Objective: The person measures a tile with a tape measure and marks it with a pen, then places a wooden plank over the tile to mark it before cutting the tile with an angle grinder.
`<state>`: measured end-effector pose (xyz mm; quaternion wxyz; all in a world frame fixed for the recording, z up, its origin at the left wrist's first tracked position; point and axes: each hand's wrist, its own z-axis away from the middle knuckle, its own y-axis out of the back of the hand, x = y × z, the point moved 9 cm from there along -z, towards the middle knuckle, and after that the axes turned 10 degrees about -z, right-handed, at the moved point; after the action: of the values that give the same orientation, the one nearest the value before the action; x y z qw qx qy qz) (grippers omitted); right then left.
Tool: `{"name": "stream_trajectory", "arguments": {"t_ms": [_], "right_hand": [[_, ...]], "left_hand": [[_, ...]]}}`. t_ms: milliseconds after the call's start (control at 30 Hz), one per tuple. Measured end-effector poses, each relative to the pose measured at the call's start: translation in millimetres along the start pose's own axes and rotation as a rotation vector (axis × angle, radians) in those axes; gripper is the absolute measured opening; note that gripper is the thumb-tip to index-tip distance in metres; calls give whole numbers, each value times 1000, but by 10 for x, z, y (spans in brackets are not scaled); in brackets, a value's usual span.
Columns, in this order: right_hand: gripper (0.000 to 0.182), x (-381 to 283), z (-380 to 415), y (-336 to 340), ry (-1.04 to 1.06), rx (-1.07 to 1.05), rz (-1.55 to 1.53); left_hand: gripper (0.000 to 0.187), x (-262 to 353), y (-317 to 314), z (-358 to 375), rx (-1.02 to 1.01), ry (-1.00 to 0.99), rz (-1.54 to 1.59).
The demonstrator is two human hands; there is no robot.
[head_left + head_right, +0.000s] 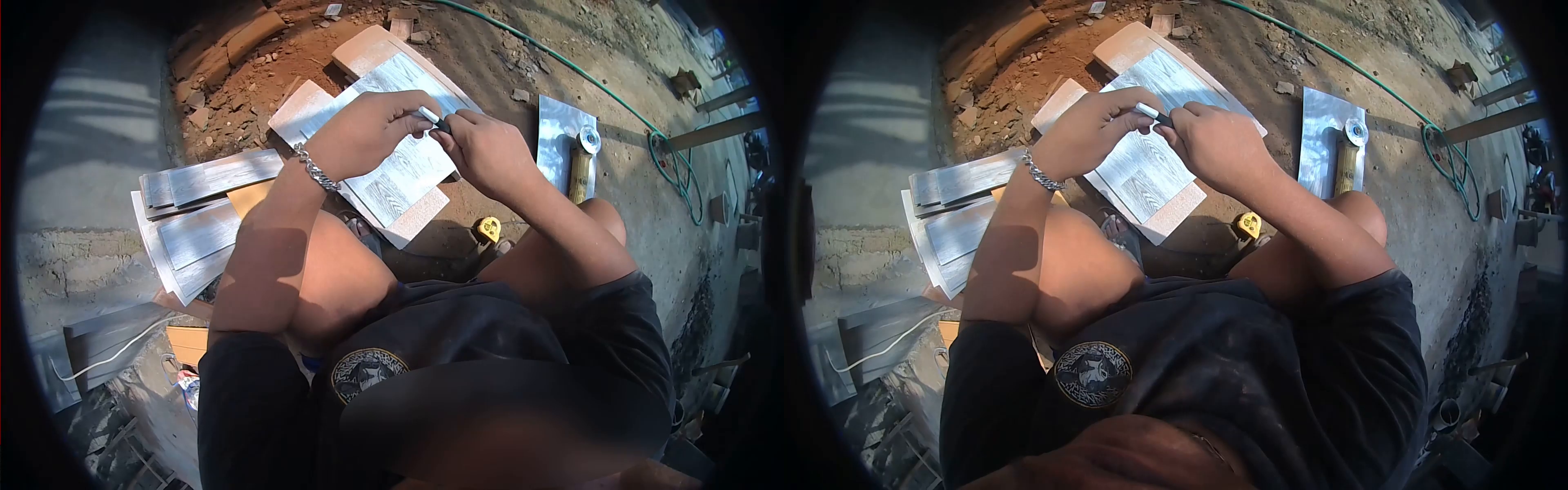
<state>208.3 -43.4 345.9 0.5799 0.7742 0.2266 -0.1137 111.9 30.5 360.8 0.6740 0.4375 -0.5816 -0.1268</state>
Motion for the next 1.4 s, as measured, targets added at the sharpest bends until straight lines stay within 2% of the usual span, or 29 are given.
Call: {"name": "stream_trajectory", "arguments": {"t_ms": [167,267,367,467,567,633,700,767,800,867,900,933,967,1000,1033,1067,1100,1133,1167,1200,1233,1300,1400], "right_hand": [[34,11,-36,-10,46,-24,28],[35,62,-16,-99,-34,-159,145],[34,60,18,-134,24,-164,199],[31,54,81,-281,81,-204,251],[26,107,107,-444,114,-234,217],[27,172,61,-473,96,-211,208],[25,245,6,-480,-8,-144,95],[21,410,-42,-512,-142,-177,-76],[21,530,-54,-521,-114,-143,-146],[19,524,-128,-351,-63,-52,-221],[19,546,-132,-249,-68,-13,-269],[19,569,-133,-156,-67,4,-186],[21,596,-117,-78,-70,25,-101],[23,701,-97,-72,-154,13,-129],[23,734,-74,-66,-144,10,-131],[23,781,-28,-55,-146,25,-155],[22,811,0,-48,-147,45,-179],[23,807,26,-41,-141,66,-186],[23,822,46,-50,-143,67,-191],[23,877,66,-107,-187,6,-168],[24,927,91,-154,-235,-48,-142],[25,909,117,-166,-208,-29,-148],[26,796,92,-118,-148,-12,-144]], "left_hand": [[22,-102,12,21,-10,36,85],[24,-244,-61,47,-83,151,-42],[26,-293,-195,1,-194,151,-130],[31,-394,-574,-48,-386,26,-211],[40,-514,-707,-84,-592,76,-166],[55,-575,-699,-135,-643,203,-206],[72,-522,-573,-136,-554,409,159],[84,-548,-46,-222,10,231,193],[84,-697,213,-176,20,255,192],[112,-662,1196,59,139,-108,883],[98,-703,1565,390,388,-96,759],[76,-1074,1757,719,516,-4,638],[54,-1746,1853,1079,719,216,553],[82,-2556,1872,1421,739,485,228],[71,-3281,1745,1874,574,922,-69],[72,-3738,1507,2337,315,1276,-263],[71,-4160,1166,2690,85,1314,-349],[66,-4224,743,2846,-141,1185,-512],[62,-4250,336,3206,-209,1544,-264],[61,-4241,133,3232,-275,1424,-510],[60,-4225,-100,3335,-313,1557,-339],[47,-4428,-281,3306,-246,1469,-571],[40,-4690,-505,3513,-363,1418,-682]]}}
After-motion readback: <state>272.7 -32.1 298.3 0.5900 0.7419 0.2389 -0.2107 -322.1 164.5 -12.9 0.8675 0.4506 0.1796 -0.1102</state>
